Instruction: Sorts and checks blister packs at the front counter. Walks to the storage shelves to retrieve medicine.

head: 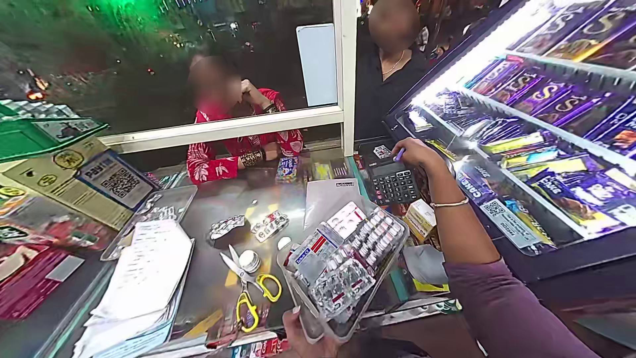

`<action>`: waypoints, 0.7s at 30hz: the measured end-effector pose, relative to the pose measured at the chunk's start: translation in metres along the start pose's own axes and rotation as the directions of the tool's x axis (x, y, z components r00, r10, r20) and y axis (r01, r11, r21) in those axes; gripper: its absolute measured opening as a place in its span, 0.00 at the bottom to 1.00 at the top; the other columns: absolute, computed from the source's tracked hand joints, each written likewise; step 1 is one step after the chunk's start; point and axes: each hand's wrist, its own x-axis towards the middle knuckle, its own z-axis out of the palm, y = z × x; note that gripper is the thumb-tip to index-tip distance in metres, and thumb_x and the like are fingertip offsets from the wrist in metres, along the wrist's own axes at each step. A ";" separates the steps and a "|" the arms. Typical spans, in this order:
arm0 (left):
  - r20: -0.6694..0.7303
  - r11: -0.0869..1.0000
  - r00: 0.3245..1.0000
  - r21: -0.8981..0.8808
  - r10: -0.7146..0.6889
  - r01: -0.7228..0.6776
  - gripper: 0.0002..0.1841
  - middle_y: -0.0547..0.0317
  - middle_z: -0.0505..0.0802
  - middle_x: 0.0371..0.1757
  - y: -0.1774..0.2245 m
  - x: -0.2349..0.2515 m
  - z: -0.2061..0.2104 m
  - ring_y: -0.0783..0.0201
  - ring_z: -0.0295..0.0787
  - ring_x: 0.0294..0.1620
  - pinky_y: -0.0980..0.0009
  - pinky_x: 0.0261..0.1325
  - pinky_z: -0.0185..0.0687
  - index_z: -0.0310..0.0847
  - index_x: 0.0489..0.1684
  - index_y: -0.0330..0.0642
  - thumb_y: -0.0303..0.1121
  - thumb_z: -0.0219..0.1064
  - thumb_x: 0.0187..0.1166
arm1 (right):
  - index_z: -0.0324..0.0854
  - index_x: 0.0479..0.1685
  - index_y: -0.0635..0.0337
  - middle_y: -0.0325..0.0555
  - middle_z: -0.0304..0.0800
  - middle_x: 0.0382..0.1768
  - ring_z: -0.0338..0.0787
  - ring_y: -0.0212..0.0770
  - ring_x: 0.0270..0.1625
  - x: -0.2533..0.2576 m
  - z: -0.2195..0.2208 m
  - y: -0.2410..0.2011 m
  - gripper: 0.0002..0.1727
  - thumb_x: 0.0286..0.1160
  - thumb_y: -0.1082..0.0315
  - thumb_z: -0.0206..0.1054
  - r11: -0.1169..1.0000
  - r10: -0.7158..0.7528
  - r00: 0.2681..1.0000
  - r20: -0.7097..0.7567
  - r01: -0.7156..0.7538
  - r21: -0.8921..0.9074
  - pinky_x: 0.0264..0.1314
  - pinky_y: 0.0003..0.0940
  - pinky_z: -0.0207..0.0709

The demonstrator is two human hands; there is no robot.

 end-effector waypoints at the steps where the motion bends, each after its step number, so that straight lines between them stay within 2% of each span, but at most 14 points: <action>1: 0.037 0.999 0.999 -0.040 -0.011 0.013 0.12 0.61 0.98 0.33 -0.002 0.000 0.008 0.67 0.97 0.38 0.63 0.40 0.94 0.94 0.29 0.55 0.50 0.71 0.63 | 0.89 0.58 0.65 0.68 0.88 0.61 0.84 0.67 0.69 0.012 0.001 0.003 0.13 0.77 0.75 0.70 0.999 0.013 0.998 0.055 -0.011 -0.038 0.74 0.65 0.69; 3: 0.023 0.998 0.999 -0.061 -0.023 0.024 0.11 0.59 0.97 0.32 -0.006 0.000 0.009 0.66 0.97 0.38 0.62 0.40 0.93 0.91 0.27 0.54 0.47 0.66 0.66 | 0.89 0.58 0.67 0.67 0.88 0.59 0.85 0.65 0.67 0.032 0.007 0.013 0.14 0.77 0.72 0.72 0.996 0.037 0.988 0.149 -0.025 -0.084 0.73 0.64 0.70; 5: -0.035 0.999 0.999 -0.042 -0.002 0.001 0.15 0.60 0.97 0.32 -0.010 0.000 0.009 0.65 0.97 0.38 0.61 0.39 0.94 0.88 0.27 0.53 0.45 0.55 0.73 | 0.87 0.57 0.70 0.68 0.89 0.57 0.86 0.64 0.64 0.045 0.017 0.019 0.15 0.77 0.70 0.72 0.985 0.075 0.972 0.220 -0.038 -0.167 0.71 0.63 0.72; 7: -0.086 1.000 0.996 -0.031 -0.002 -0.001 0.20 0.62 0.97 0.31 -0.013 -0.001 0.012 0.66 0.97 0.37 0.61 0.38 0.93 0.85 0.26 0.55 0.44 0.44 0.77 | 0.85 0.59 0.73 0.70 0.86 0.61 0.84 0.64 0.68 0.055 0.029 0.020 0.18 0.77 0.68 0.72 0.968 0.142 0.949 0.281 -0.074 -0.240 0.73 0.63 0.70; 9: -0.099 1.000 0.995 -0.023 0.017 -0.019 0.20 0.63 0.96 0.30 -0.016 -0.003 0.012 0.67 0.96 0.36 0.61 0.39 0.93 0.84 0.25 0.55 0.43 0.43 0.76 | 0.83 0.63 0.73 0.73 0.84 0.65 0.81 0.67 0.72 0.063 0.042 0.025 0.24 0.78 0.61 0.74 0.961 0.152 0.936 0.317 -0.066 -0.267 0.76 0.65 0.67; 11: -0.098 0.998 0.993 0.003 0.060 -0.060 0.20 0.67 0.95 0.25 -0.018 -0.006 0.018 0.72 0.95 0.32 0.67 0.36 0.92 0.83 0.17 0.58 0.38 0.45 0.74 | 0.83 0.66 0.71 0.72 0.81 0.69 0.77 0.68 0.77 0.059 0.045 0.021 0.27 0.80 0.55 0.72 0.965 0.133 0.942 0.309 -0.051 -0.259 0.79 0.66 0.63; 12: -0.087 0.997 0.993 0.016 0.074 -0.073 0.20 0.69 0.95 0.23 -0.018 -0.007 0.019 0.74 0.95 0.30 0.69 0.36 0.91 0.82 0.15 0.60 0.37 0.45 0.74 | 0.83 0.67 0.69 0.71 0.82 0.69 0.77 0.68 0.77 0.049 0.041 0.014 0.27 0.81 0.55 0.70 0.970 0.105 0.958 0.266 -0.040 -0.238 0.79 0.66 0.63; 14: -0.020 0.996 0.997 0.057 0.072 -0.071 0.20 0.71 0.95 0.25 -0.018 -0.008 0.014 0.76 0.94 0.32 0.71 0.39 0.90 0.84 0.15 0.63 0.39 0.48 0.74 | 0.81 0.69 0.70 0.71 0.83 0.67 0.78 0.69 0.75 0.007 0.033 -0.008 0.24 0.83 0.59 0.68 0.995 0.030 0.996 0.083 -0.023 -0.095 0.78 0.66 0.65; 15: 0.006 0.995 0.998 0.075 0.062 -0.062 0.18 0.72 0.95 0.26 -0.019 -0.007 0.010 0.76 0.94 0.33 0.71 0.40 0.90 0.86 0.16 0.63 0.41 0.50 0.73 | 0.80 0.71 0.68 0.70 0.85 0.65 0.81 0.67 0.73 -0.025 0.029 -0.021 0.25 0.85 0.57 0.66 1.000 -0.011 0.999 -0.031 0.011 0.002 0.77 0.64 0.68; 17: 0.029 0.995 0.999 0.086 0.041 -0.043 0.12 0.66 0.96 0.30 -0.022 -0.003 0.003 0.71 0.95 0.37 0.66 0.42 0.91 0.89 0.23 0.59 0.45 0.59 0.69 | 0.78 0.75 0.66 0.65 0.88 0.62 0.87 0.59 0.64 -0.089 0.036 -0.034 0.28 0.85 0.55 0.66 0.964 -0.134 0.966 -0.220 0.178 0.195 0.71 0.57 0.75; 18: 0.030 0.994 0.999 0.103 0.035 -0.038 0.11 0.64 0.97 0.31 -0.020 -0.003 0.002 0.70 0.95 0.37 0.65 0.42 0.91 0.90 0.23 0.58 0.44 0.61 0.67 | 0.77 0.77 0.64 0.62 0.88 0.65 0.88 0.55 0.66 -0.118 0.050 -0.035 0.30 0.83 0.53 0.67 0.926 -0.169 0.949 -0.264 0.245 0.288 0.72 0.54 0.77; 19: 0.053 0.989 0.998 0.141 0.028 -0.035 0.11 0.66 0.97 0.31 -0.017 -0.004 0.003 0.72 0.95 0.37 0.68 0.42 0.92 0.90 0.23 0.60 0.42 0.61 0.69 | 0.74 0.81 0.63 0.61 0.85 0.70 0.87 0.53 0.70 -0.144 0.067 -0.034 0.33 0.81 0.53 0.68 0.879 -0.188 0.942 -0.278 0.288 0.381 0.74 0.52 0.77; 21: 0.153 0.972 0.986 0.235 -0.067 0.030 0.09 0.71 0.98 0.34 -0.006 -0.006 0.001 0.76 0.95 0.39 0.72 0.46 0.91 0.94 0.27 0.65 0.44 0.66 0.71 | 0.63 0.88 0.64 0.62 0.74 0.81 0.79 0.51 0.79 -0.180 0.108 -0.028 0.44 0.74 0.51 0.73 0.795 -0.188 0.947 -0.259 0.302 0.527 0.79 0.48 0.76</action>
